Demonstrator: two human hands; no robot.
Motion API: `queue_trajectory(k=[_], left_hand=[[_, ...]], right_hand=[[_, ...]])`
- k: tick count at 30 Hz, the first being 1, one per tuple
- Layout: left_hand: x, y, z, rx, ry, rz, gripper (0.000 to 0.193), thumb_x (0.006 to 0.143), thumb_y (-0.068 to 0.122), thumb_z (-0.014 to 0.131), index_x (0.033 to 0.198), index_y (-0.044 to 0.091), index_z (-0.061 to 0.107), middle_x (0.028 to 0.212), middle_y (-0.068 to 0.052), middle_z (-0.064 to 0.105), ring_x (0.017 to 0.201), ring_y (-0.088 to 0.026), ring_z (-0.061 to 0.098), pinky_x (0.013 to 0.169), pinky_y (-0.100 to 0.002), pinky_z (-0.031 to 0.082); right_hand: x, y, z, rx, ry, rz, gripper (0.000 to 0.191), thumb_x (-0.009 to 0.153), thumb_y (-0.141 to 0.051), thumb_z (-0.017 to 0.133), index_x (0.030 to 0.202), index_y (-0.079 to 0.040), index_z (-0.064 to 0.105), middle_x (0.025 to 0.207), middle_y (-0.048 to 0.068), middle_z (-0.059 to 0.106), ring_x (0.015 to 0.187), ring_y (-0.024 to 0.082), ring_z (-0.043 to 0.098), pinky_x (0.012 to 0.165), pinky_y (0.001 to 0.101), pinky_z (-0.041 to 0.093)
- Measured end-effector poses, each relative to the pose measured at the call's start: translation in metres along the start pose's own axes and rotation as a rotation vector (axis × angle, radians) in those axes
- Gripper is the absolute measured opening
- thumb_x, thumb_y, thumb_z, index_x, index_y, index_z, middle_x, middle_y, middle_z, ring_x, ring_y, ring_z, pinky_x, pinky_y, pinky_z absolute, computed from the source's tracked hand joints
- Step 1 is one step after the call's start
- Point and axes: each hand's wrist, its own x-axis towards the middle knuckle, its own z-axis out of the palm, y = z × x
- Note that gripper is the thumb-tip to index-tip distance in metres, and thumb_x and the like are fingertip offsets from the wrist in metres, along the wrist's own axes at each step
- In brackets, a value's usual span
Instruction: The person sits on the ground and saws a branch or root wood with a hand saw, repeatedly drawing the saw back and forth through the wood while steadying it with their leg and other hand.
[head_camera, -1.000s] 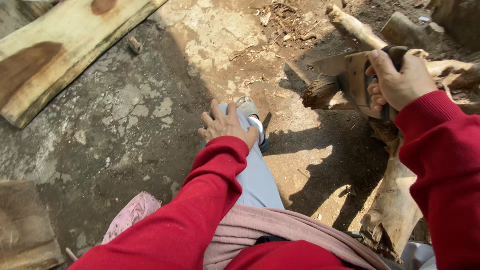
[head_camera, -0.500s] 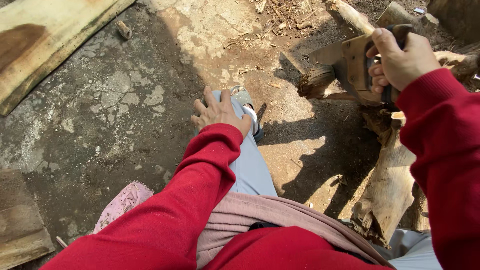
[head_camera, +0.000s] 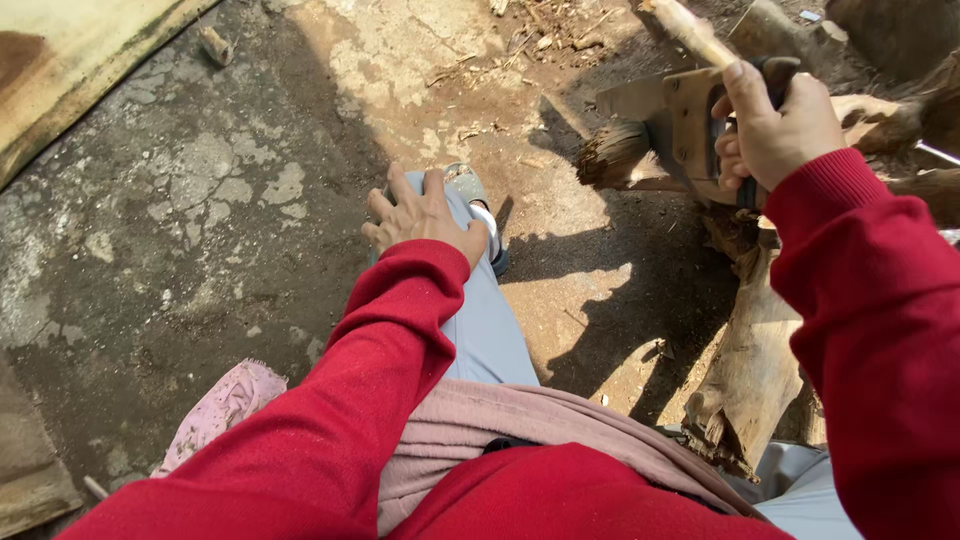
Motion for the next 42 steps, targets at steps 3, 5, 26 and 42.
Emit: queue_trajectory(k=[3,5,26,42], left_hand=[[-0.002,-0.003,-0.002,-0.001,-0.034,-0.013,0.071,0.077,0.048,0.069,0.141,0.024,0.049,0.158,-0.015,0.025,0.139,-0.044,0.033,0.105,-0.061,0.038],[-0.004,-0.003,-0.002,-0.02,-0.045,-0.006,0.072,0.077,0.048,0.069,0.141,0.023,0.049,0.158,-0.015,0.025,0.138,-0.044,0.034,0.105,-0.06,0.039],[0.0,0.0,-0.002,0.014,-0.035,0.009,0.072,0.077,0.047,0.068,0.142,0.025,0.046,0.157,-0.016,0.026,0.137,-0.043,0.034,0.099,-0.06,0.043],[-0.004,0.0,-0.002,0.002,-0.022,0.007,0.07,0.078,0.05,0.068,0.14,0.024,0.049,0.157,-0.015,0.026,0.138,-0.042,0.034,0.102,-0.061,0.04]], right_hand=[[0.021,0.017,0.005,0.055,-0.037,-0.008,0.044,0.113,-0.044,0.048,0.103,-0.001,0.054,0.067,0.005,0.051,0.051,0.012,0.048,0.049,0.0321,0.05],[0.025,0.027,-0.016,0.295,-0.178,0.024,0.041,0.115,-0.044,0.049,0.112,-0.003,0.054,0.071,0.001,0.051,0.052,0.009,0.05,0.05,0.0296,0.048],[-0.021,-0.02,-0.046,0.058,-0.026,0.043,0.048,0.114,-0.053,0.038,0.113,-0.006,0.048,0.063,-0.003,0.035,0.045,0.006,0.034,0.043,0.0277,0.037],[0.008,0.028,-0.058,0.748,-0.429,0.072,0.042,0.118,-0.051,0.043,0.128,-0.011,0.055,0.075,-0.006,0.051,0.05,0.004,0.048,0.046,0.0237,0.046]])
